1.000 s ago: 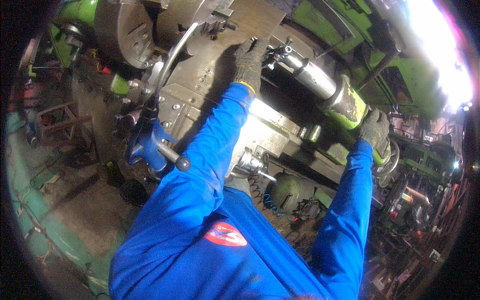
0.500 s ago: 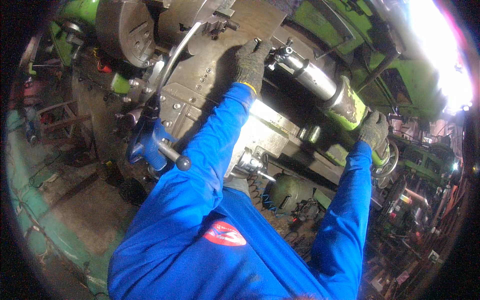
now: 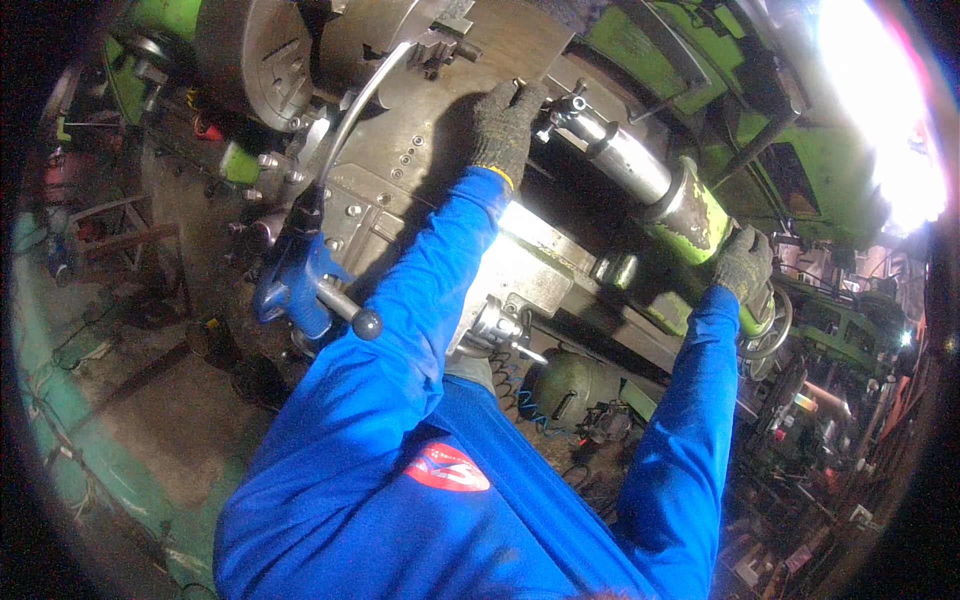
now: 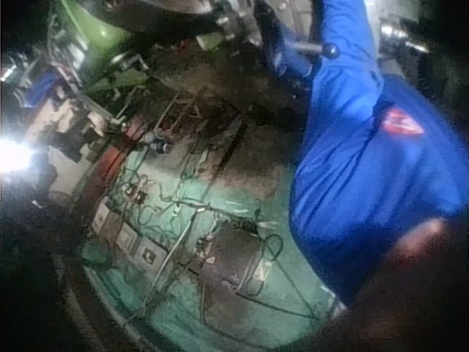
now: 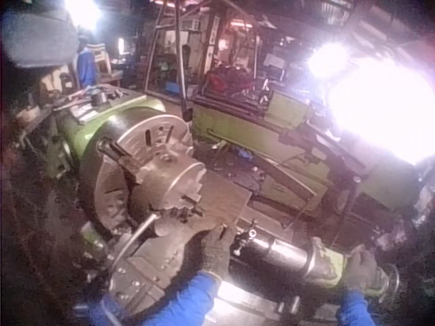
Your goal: The person operates a green industrial lathe in a workshop, using a wrench to tighten the chuck and adjusting the tool post. They then use a caliper to measure the rotating metal workpiece and make fine adjustments to the cutting tool position.
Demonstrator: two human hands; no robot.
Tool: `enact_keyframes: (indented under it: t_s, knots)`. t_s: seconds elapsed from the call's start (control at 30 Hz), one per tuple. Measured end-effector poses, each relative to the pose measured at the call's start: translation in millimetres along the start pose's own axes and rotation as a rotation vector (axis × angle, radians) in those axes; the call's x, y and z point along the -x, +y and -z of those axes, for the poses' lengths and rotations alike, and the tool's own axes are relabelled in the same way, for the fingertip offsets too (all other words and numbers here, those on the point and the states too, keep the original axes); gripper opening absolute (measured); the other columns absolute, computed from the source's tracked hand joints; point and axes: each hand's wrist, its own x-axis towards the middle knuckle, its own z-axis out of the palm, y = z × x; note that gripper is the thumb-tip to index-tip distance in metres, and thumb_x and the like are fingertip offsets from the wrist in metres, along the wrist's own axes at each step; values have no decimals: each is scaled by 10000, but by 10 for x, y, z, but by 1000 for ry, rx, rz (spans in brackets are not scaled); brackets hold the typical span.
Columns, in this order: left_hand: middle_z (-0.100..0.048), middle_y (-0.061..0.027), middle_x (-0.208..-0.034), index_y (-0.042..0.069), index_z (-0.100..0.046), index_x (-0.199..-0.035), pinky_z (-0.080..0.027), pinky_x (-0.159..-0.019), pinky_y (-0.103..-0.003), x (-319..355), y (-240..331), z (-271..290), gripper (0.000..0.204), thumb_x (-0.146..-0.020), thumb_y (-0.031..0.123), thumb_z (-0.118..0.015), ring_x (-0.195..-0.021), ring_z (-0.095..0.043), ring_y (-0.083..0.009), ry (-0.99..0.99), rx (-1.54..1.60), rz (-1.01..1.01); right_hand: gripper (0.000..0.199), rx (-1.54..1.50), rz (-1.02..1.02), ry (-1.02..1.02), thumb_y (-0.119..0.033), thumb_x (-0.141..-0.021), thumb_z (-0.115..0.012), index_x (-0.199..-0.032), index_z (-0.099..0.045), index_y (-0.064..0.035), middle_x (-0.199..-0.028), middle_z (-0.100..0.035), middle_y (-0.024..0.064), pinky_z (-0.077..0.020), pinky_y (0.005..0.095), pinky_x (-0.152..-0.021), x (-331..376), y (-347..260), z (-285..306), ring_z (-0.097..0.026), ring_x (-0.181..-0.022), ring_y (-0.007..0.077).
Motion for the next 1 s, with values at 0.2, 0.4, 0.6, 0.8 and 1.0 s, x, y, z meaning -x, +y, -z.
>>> enact_keyframes:
  t_s: [0.2,0.4,0.6,0.8,1.0]
  knots:
    - [-686,-235,-1088,49,-699,-1151,-534,-868,-448,13,60,9,299,-962,277,-659,-1033,-680,-368,-23,128,135,484,-14,-35,-28,-426,-958,-555,-1123,-747,-14,-1207,-699,247,-476,501,-1002,-3,-37,13,-641,-1138,429]
    - [-707,-184,-1092,12,-702,-1161,-521,-848,-429,-10,255,23,397,-958,354,-703,-991,-684,-337,-10,300,332,481,-23,-4,-2,-423,-965,-542,-1131,-744,-19,-1218,-696,245,-463,503,-1021,-17,133,-74,-631,-1155,426]
    - [-728,-92,-978,-19,-736,-1091,-508,-773,-353,-2,167,-63,338,-957,291,-739,-859,-631,-174,98,671,471,483,-6,-35,-44,-427,-965,-549,-1142,-742,-21,-1223,-698,232,-465,505,-1020,-11,-2,-8,-634,-1153,420]
    - [-728,-107,-994,-26,-722,-1109,-511,-779,-360,-8,220,-56,350,-959,290,-734,-871,-638,-187,97,669,519,475,-5,-51,-15,-430,-959,-557,-1140,-744,-33,-1223,-698,228,-467,507,-1016,-2,65,-46,-634,-1152,419]
    - [-723,-141,-1030,-36,-704,-1134,-515,-814,-379,-44,-73,-144,389,-964,315,-718,-913,-654,-224,79,566,394,448,-35,-35,-33,-418,-954,-558,-1105,-753,-44,-1206,-700,235,-469,516,-1003,-17,33,-17,-633,-1137,432]
